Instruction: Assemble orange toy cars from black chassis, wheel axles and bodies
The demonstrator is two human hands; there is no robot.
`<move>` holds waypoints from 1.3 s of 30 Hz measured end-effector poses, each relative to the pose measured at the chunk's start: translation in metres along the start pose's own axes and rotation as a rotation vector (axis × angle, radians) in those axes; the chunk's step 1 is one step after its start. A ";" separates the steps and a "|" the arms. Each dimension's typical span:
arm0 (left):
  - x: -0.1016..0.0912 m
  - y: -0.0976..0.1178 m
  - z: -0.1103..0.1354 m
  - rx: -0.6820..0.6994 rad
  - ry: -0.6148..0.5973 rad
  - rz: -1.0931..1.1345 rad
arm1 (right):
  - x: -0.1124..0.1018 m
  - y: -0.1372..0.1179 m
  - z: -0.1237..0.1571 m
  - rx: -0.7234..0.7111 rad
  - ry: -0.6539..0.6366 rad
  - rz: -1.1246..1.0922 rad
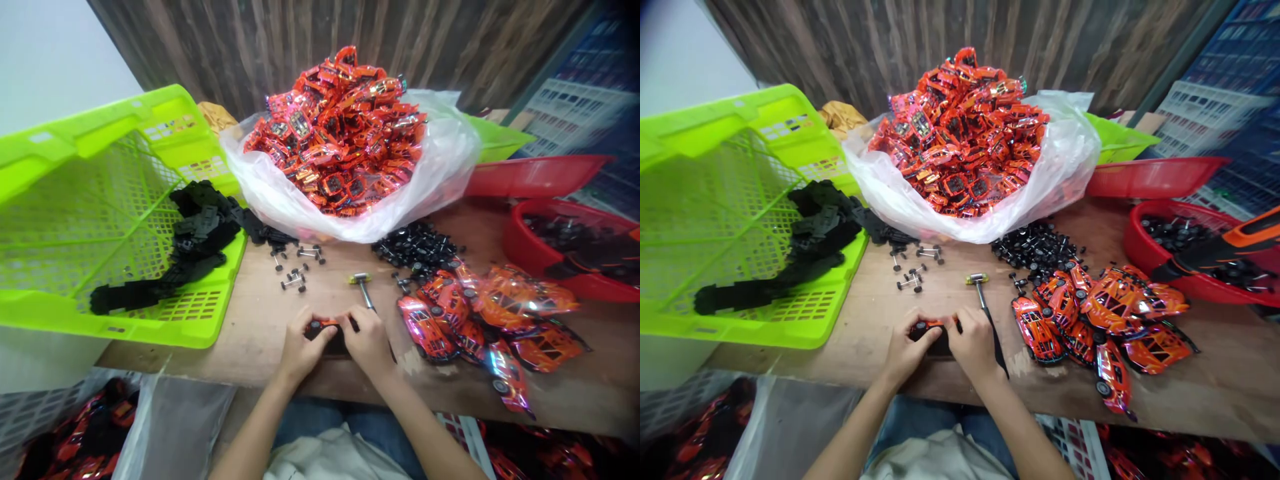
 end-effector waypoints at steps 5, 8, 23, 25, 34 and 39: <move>0.006 0.008 0.011 -0.108 0.200 0.050 | 0.005 -0.007 -0.016 -0.044 0.065 0.277; 0.005 -0.001 0.000 -0.182 0.139 0.045 | -0.002 0.000 -0.006 -0.015 0.060 0.337; 0.000 -0.028 -0.033 -0.183 0.087 -0.203 | -0.050 0.023 0.123 0.426 -0.121 -0.013; 0.000 -0.028 -0.034 -0.188 0.096 -0.211 | -0.042 0.024 0.137 0.446 -0.186 -0.016; -0.017 0.013 -0.034 0.040 0.010 -0.176 | -0.032 0.046 0.093 0.356 -0.241 0.199; 0.004 0.065 -0.015 0.412 -0.285 -0.221 | -0.048 0.018 0.021 -0.005 -0.055 -0.050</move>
Point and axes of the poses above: each hand's wrist, its own z-axis away from the middle knuckle, its own x-axis out of the palm, y = z × x, the point moved 3 cm from there along -z, towards the middle knuckle, and after that the axes turned 12 degrees about z, right-handed, at the moved point
